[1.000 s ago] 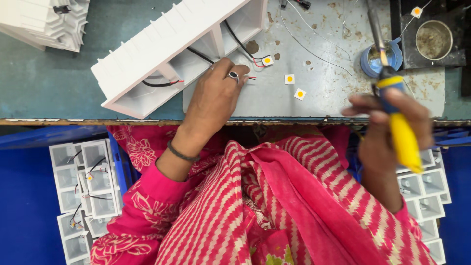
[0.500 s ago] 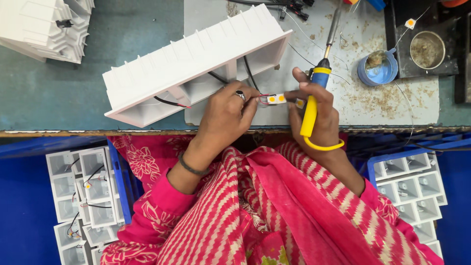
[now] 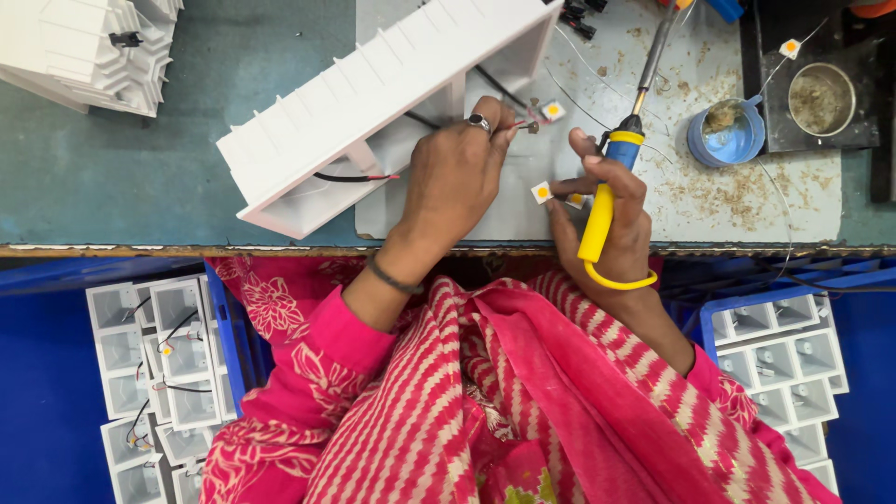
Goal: The person solders wires onto small LED chips at a workbench, holding each LED with one hand while applying a soldering iron with the other, dipping the iron in a flux container between joints. They then open a plastic case of LED chips, pour chips onto the bench, and arrange them in a group.
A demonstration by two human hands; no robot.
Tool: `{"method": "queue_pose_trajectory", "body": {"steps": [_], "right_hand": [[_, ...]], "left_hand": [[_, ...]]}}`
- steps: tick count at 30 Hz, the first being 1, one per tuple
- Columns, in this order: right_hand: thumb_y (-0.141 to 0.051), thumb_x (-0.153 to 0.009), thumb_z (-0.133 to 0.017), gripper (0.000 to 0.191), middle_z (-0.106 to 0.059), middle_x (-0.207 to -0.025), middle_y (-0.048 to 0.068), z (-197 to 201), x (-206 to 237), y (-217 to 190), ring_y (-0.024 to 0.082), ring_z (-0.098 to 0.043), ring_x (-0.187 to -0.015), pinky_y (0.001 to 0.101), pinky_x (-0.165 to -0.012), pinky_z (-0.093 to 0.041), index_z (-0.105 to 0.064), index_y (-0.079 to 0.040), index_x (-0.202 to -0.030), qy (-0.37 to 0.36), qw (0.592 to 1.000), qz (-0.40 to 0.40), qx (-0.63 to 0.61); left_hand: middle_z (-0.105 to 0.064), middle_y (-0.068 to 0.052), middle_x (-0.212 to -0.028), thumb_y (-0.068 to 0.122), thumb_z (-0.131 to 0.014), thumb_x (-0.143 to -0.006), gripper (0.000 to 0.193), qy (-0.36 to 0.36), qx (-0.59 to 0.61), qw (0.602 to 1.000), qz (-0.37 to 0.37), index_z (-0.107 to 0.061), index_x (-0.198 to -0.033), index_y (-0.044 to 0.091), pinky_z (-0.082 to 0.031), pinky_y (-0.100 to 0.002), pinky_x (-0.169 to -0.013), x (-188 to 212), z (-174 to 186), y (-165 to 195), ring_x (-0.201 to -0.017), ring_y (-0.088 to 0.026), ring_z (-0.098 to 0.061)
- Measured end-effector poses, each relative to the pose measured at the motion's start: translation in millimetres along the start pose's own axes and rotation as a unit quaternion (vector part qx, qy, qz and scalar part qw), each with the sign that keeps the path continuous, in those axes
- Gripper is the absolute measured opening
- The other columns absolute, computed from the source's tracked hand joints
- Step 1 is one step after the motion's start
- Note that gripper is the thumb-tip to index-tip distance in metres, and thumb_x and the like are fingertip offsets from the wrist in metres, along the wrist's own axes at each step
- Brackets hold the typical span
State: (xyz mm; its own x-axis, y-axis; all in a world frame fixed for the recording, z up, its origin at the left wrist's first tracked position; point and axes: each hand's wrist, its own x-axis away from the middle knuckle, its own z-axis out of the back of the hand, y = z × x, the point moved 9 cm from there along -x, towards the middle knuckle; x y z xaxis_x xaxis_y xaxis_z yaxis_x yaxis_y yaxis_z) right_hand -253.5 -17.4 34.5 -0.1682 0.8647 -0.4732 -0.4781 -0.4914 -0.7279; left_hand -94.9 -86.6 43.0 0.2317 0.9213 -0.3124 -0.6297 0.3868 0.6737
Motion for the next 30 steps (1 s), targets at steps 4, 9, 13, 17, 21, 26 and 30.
{"method": "queue_pose_trajectory", "body": {"steps": [4, 9, 13, 17, 21, 26, 30], "right_hand": [[0.015, -0.094, -0.072, 0.067, -0.05, -0.155, 0.026, -2.6, 4.3, -5.6, 0.028, -0.077, -0.105, 0.0343, -0.09, -0.063, -0.03, -0.008, -0.14, -0.001, 1.0, 0.014, -0.009], [0.015, -0.093, -0.071, 0.067, -0.05, -0.155, 0.027, -2.5, 9.0, 4.5, 0.027, -0.077, -0.109, 0.0343, -0.093, -0.062, -0.03, -0.009, -0.14, -0.01, 0.999, 0.001, -0.042], [0.016, -0.095, -0.073, 0.07, -0.045, -0.158, 0.023, 19.4, 15.9, 18.8, 0.032, -0.058, -0.137, 0.0403, -0.116, -0.049, -0.031, -0.012, -0.142, 0.035, 0.997, -0.016, -0.067], [0.015, -0.097, -0.079, 0.08, -0.028, -0.17, 0.019, 75.6, 22.8, 34.6, 0.032, -0.029, -0.158, 0.0418, -0.133, -0.022, -0.023, -0.015, -0.146, 0.115, 0.992, -0.027, 0.044], [0.009, -0.095, -0.089, 0.094, -0.017, -0.171, 0.017, 115.8, 23.0, 56.0, 0.031, -0.028, -0.16, 0.0375, -0.132, -0.026, -0.018, -0.017, -0.151, 0.144, 0.981, -0.06, 0.116], [0.004, -0.092, -0.099, 0.1, -0.021, -0.174, 0.019, 140.1, 11.3, 77.5, 0.032, -0.038, -0.156, 0.0347, -0.115, -0.046, -0.021, -0.018, -0.151, 0.176, 0.968, -0.105, 0.143], [-0.001, -0.086, -0.098, 0.104, -0.024, -0.173, 0.02, 136.3, 8.1, 86.6, 0.031, -0.049, -0.151, 0.0412, -0.123, -0.043, -0.019, -0.017, -0.153, 0.156, 0.958, -0.178, 0.161]], "left_hand": [[-0.071, -0.017, -0.087, 0.012, -0.064, -0.103, 0.008, 0.022, 0.039, 0.998, -0.035, -0.06, -0.104, 0.005, -0.053, -0.048, -0.068, 9.6, 8.0, 1.6, -0.081, -0.038, -0.07], [-0.072, -0.015, -0.094, 0.006, -0.069, -0.1, 0.006, 0.02, 0.076, 0.996, -0.044, -0.065, -0.103, 0.003, -0.055, -0.044, -0.071, 24.1, 20.8, 10.8, -0.084, -0.036, -0.071], [-0.07, -0.016, -0.096, 0.007, -0.074, -0.095, 0.007, 0.039, 0.052, 0.996, -0.059, -0.071, -0.1, 0.003, -0.056, -0.042, -0.072, 26.4, 31.8, 21.8, -0.083, -0.033, -0.071], [-0.07, -0.013, -0.093, 0.006, -0.076, -0.094, 0.006, 0.039, 0.045, 0.998, -0.036, -0.073, -0.098, 0.003, -0.055, -0.04, -0.072, 25.5, 37.2, 20.5, -0.082, -0.031, -0.071], [-0.071, -0.012, -0.091, 0.004, -0.077, -0.094, 0.006, 0.048, 0.084, 0.995, -0.004, -0.073, -0.098, 0.001, -0.054, -0.035, -0.066, 24.4, 43.5, 13.2, -0.075, -0.024, -0.07], [-0.071, -0.01, -0.089, 0.002, -0.077, -0.094, 0.005, 0.059, 0.123, 0.99, 0.038, -0.073, -0.097, -0.001, -0.052, -0.03, -0.062, 20.8, 36.5, 15.3, -0.07, -0.018, -0.068], [-0.071, -0.01, -0.09, 0.003, -0.078, -0.095, 0.006, 0.059, 0.12, 0.991, 0.024, -0.073, -0.098, 0.0, -0.053, -0.03, -0.064, 19.9, 38.3, 20.5, -0.074, -0.017, -0.068]]}}
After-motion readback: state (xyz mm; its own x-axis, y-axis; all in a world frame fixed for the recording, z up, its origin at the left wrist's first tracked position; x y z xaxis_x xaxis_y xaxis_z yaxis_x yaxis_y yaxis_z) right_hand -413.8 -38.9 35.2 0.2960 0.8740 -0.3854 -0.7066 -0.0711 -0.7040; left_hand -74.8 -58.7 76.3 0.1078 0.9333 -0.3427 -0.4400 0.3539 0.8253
